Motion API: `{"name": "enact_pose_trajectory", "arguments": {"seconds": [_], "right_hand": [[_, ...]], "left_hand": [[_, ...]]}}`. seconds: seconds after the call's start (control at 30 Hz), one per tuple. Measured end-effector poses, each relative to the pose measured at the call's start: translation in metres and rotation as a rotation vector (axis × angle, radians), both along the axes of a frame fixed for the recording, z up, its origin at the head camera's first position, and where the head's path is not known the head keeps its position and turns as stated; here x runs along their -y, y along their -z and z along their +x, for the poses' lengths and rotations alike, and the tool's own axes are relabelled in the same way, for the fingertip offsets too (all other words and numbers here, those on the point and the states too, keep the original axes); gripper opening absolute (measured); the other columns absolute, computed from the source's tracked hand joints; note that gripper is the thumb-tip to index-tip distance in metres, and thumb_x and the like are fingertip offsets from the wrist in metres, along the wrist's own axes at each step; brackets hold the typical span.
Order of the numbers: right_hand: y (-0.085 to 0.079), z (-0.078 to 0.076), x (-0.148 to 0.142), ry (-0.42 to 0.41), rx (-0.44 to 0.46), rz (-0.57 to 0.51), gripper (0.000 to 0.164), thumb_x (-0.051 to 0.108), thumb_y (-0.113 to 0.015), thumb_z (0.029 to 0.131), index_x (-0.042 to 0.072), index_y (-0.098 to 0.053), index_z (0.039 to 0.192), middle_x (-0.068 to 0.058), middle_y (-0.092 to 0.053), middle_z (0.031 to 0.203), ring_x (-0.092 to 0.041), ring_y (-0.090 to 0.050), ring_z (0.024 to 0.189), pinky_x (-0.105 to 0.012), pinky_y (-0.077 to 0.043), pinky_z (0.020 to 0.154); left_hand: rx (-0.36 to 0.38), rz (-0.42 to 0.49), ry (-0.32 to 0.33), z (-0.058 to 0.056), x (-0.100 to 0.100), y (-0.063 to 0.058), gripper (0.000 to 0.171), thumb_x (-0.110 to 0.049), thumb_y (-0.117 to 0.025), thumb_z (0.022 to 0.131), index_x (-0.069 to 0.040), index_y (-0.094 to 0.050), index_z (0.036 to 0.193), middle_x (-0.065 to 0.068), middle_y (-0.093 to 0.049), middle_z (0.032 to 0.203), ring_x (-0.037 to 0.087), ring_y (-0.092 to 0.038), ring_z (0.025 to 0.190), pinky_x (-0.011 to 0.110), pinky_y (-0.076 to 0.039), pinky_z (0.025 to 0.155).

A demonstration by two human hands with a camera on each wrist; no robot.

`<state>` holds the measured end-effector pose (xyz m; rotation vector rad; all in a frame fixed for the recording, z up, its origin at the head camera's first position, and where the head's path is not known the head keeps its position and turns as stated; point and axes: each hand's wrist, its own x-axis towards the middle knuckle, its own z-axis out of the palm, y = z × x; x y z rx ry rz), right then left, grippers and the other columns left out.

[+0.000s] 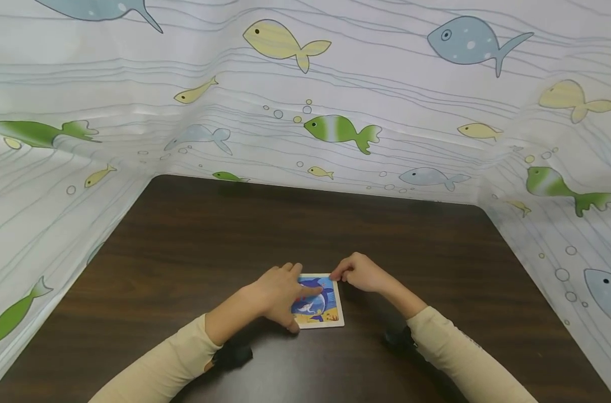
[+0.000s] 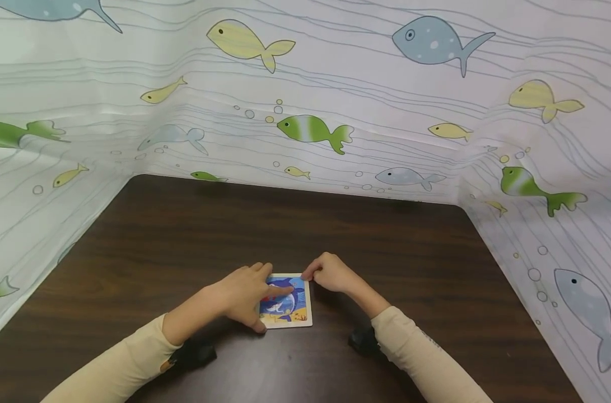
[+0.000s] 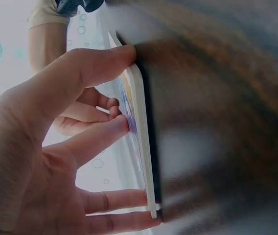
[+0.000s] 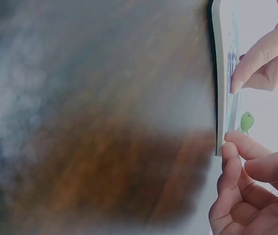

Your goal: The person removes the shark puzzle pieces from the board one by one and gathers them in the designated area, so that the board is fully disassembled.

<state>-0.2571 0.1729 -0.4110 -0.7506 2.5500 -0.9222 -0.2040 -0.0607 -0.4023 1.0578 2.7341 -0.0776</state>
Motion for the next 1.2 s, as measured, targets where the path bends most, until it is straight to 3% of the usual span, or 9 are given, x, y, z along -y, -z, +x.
{"name": "enact_pose_trajectory", "arguments": {"seconds": [0.3,0.6,1.2], "right_hand": [[0.0042,-0.0012,-0.0003,0.023,0.050,-0.019,0.034,-0.010,-0.045,0.085,-0.001,-0.076,0.095,-0.012,-0.073,0.096,-0.014,-0.060,0.077,-0.024,-0.050,0.068],[0.0053,-0.0035,0.0033,0.100,0.179,-0.059,0.030,-0.009,-0.043,0.088,-0.004,-0.072,0.092,-0.008,-0.067,0.085,-0.015,-0.056,0.079,-0.025,-0.048,0.074],[0.0066,-0.0015,0.0026,0.149,0.221,-0.086,0.020,-0.001,-0.049,0.092,-0.002,-0.069,0.095,-0.010,-0.067,0.093,-0.018,-0.054,0.085,-0.030,-0.045,0.078]], "left_hand": [[-0.007,-0.013,0.006,0.0008,0.0003,-0.0014,0.087,-0.065,-0.075,0.064,-0.047,-0.041,0.142,0.018,-0.046,0.140,0.031,-0.050,0.121,0.047,-0.048,0.095],[-0.016,-0.003,0.017,0.0002,-0.0005,0.0005,0.086,-0.065,-0.075,0.063,-0.047,-0.042,0.141,0.015,-0.050,0.130,0.026,-0.052,0.110,0.043,-0.050,0.090],[-0.027,0.008,0.005,0.0007,-0.0018,0.0018,0.089,-0.065,-0.077,0.061,-0.043,-0.045,0.141,0.013,-0.053,0.128,0.028,-0.056,0.113,0.045,-0.049,0.094]]}}
